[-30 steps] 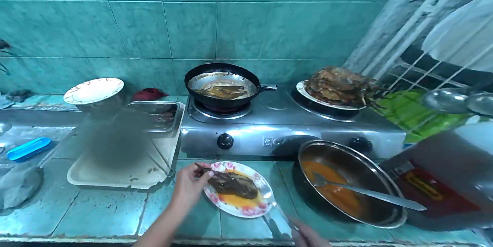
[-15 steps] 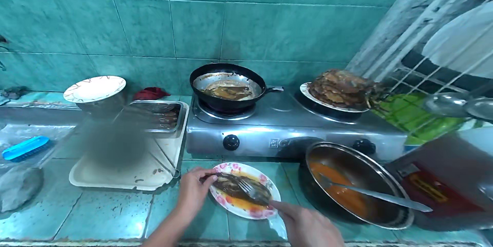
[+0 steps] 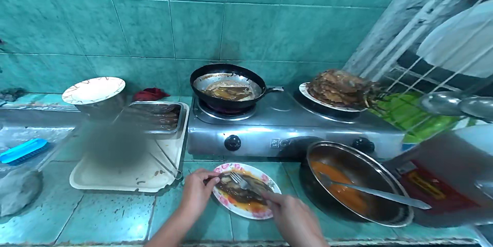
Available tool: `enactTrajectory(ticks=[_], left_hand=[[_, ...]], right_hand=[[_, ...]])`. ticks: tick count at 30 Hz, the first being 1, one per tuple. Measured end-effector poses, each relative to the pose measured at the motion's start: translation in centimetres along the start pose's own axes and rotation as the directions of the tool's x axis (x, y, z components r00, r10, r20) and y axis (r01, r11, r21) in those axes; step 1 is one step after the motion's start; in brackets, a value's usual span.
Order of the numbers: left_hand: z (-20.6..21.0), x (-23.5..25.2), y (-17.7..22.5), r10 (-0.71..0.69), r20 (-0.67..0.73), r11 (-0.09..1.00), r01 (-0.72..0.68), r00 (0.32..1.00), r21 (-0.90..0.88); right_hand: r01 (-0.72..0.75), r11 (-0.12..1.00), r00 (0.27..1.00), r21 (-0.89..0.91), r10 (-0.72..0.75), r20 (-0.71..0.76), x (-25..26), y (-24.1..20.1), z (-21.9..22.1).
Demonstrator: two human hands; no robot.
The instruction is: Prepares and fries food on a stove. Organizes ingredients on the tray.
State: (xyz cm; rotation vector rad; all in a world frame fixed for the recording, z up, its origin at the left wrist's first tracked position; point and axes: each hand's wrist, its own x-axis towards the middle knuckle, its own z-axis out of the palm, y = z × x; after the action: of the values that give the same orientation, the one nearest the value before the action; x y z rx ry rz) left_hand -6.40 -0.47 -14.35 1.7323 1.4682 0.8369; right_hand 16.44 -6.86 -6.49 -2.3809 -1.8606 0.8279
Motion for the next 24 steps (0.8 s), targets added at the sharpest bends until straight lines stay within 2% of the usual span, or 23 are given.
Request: enactTrajectory(ticks=[4, 9, 15, 18, 21, 24], left_hand=[[-0.1, 0.0, 0.2, -0.002, 0.019, 1.0, 0.002, 1.0, 0.018], [0.0, 0.0, 0.3, -0.008, 0.026, 0.999, 0.006, 1.0, 0.05], [-0.2, 0.1, 0.4, -0.005, 0.031, 0.998, 0.003, 1.0, 0.057], [-0.3, 0.1, 0.6, -0.007, 0.024, 0.998, 0.005, 1.0, 0.062], [-0.5, 0.1, 1.0, -0.011, 0.035, 0.997, 0.008, 0.999, 0.083], [-0.8, 0.4, 1.3, -0.025, 0.039, 0.998, 0.023, 0.999, 0.065]], right_hand=[[0.009, 0.994, 1.0, -0.113, -0.011, -0.018, -1.0, -1.0, -1.4], [0.045, 0.998, 0.997, -0.04, -0.042, 0.067, -0.2, -2.7, 0.3], [0.078, 0.997, 0.997, -0.021, -0.078, 0.03, -2.6, -1.7, -0.2], [0.076, 0.997, 0.996, 0.002, -0.076, 0.051, -2.8, -0.9, 1.2], [0.093, 0.995, 0.996, 0.026, -0.093, -0.002, -3.6, -0.2, 1.1], [0.099, 0.991, 0.99, 0.086, -0.089, -0.105, -4.4, 2.3, 0.1]])
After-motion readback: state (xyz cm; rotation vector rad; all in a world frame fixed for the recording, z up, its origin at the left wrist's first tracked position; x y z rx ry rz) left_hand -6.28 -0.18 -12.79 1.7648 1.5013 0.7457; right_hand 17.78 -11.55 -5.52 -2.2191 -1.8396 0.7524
